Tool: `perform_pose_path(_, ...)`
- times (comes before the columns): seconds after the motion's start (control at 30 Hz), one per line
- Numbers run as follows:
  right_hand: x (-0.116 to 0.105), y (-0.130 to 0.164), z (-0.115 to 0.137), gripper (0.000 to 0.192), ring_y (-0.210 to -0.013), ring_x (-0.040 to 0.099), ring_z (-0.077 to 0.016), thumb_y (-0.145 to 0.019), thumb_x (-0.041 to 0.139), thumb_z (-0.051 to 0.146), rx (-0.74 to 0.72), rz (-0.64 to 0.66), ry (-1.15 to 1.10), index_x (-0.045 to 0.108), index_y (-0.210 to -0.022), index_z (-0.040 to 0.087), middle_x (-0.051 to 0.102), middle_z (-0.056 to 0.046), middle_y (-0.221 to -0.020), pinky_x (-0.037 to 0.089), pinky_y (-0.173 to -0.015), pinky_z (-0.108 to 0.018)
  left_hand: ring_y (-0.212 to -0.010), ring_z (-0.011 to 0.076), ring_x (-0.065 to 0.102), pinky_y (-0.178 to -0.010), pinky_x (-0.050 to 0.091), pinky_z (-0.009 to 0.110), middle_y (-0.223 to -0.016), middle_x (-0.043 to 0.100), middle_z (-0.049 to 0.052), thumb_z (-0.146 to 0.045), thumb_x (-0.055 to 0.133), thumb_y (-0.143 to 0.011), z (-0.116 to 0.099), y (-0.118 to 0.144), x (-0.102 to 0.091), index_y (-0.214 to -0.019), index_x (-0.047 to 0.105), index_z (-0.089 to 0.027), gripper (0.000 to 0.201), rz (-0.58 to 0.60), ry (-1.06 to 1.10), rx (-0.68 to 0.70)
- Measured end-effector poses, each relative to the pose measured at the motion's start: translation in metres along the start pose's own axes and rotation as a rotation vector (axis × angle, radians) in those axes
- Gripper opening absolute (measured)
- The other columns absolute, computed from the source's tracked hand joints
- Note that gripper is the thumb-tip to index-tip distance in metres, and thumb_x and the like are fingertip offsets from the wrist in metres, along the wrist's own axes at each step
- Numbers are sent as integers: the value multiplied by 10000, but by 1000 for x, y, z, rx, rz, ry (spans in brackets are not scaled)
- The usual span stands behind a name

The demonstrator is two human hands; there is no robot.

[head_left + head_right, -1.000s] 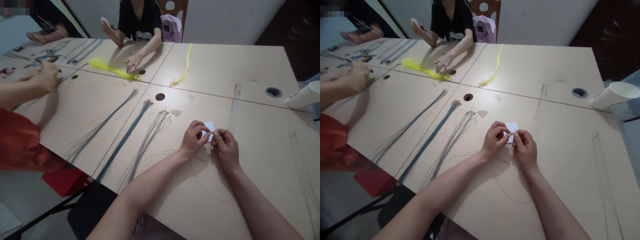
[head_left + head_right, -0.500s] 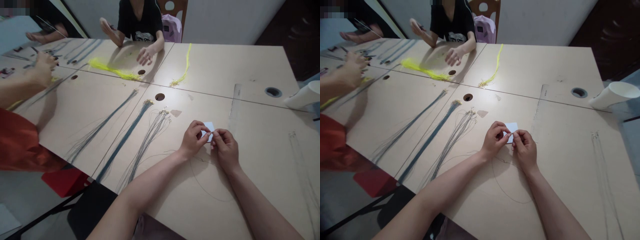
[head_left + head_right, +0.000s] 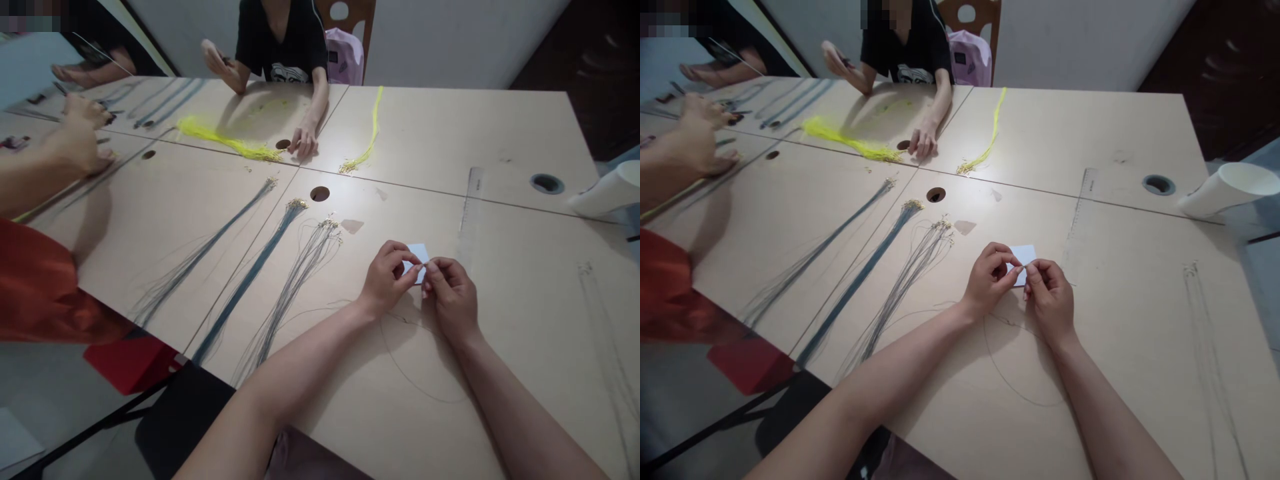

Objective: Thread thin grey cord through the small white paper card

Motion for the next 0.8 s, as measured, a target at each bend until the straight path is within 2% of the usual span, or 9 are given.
perform_pose_path(0.8, 1, -1, 0, 159, -454, 454, -72, -817, 563, 359, 2, 2, 4, 555, -812, 201, 481, 62, -538, 376, -461, -203, -491, 5, 363, -458, 351, 180, -879, 488, 22, -256, 569, -786, 0, 0, 0, -787, 583, -139, 118, 8, 4, -5)
Point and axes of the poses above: each hand's wrist, its own y-axis away from the middle knuckle, its own x-axis out of the palm, z = x × y, the point moved 3 cm from there along -y, towards the middle knuckle
